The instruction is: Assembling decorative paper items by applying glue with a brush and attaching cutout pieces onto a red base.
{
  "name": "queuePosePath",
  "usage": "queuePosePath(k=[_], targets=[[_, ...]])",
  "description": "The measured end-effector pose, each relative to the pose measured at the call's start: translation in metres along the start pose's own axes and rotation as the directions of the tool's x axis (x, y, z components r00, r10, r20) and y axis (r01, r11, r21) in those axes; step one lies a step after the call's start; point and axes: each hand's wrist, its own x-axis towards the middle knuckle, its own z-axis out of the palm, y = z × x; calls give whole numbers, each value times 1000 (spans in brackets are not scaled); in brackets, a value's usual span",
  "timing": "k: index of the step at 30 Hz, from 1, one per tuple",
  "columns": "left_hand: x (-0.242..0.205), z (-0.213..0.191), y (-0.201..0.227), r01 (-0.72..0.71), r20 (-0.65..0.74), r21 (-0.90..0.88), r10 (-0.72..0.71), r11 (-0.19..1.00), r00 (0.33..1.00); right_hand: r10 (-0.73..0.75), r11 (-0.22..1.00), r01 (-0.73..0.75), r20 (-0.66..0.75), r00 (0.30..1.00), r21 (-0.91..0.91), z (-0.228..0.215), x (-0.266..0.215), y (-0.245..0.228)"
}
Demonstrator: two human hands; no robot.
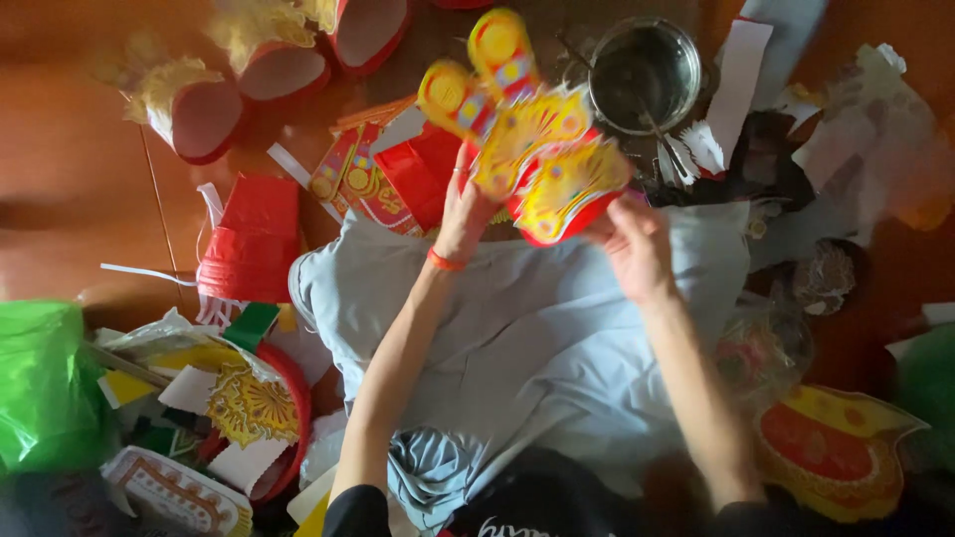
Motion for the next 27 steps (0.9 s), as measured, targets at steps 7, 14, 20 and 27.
queuePosePath(k=[7, 14, 20, 27], targets=[[0, 36, 32, 80, 122, -39, -75, 996, 990, -130, 976, 148, -118, 984, 158, -52, 130, -40], [-7, 28, 32, 34, 105, 135, -48, 990, 993, -202, 951, 230, -149, 968, 209, -131, 293, -19], [0, 46, 45, -68, 124, 204, 43, 977, 991, -282, 876, 391, -356, 891, 284, -128, 379, 0], [-5, 44, 38, -47, 56, 227, 35, 973, 998, -125, 952, 234, -449, 885, 196, -116, 425, 50]])
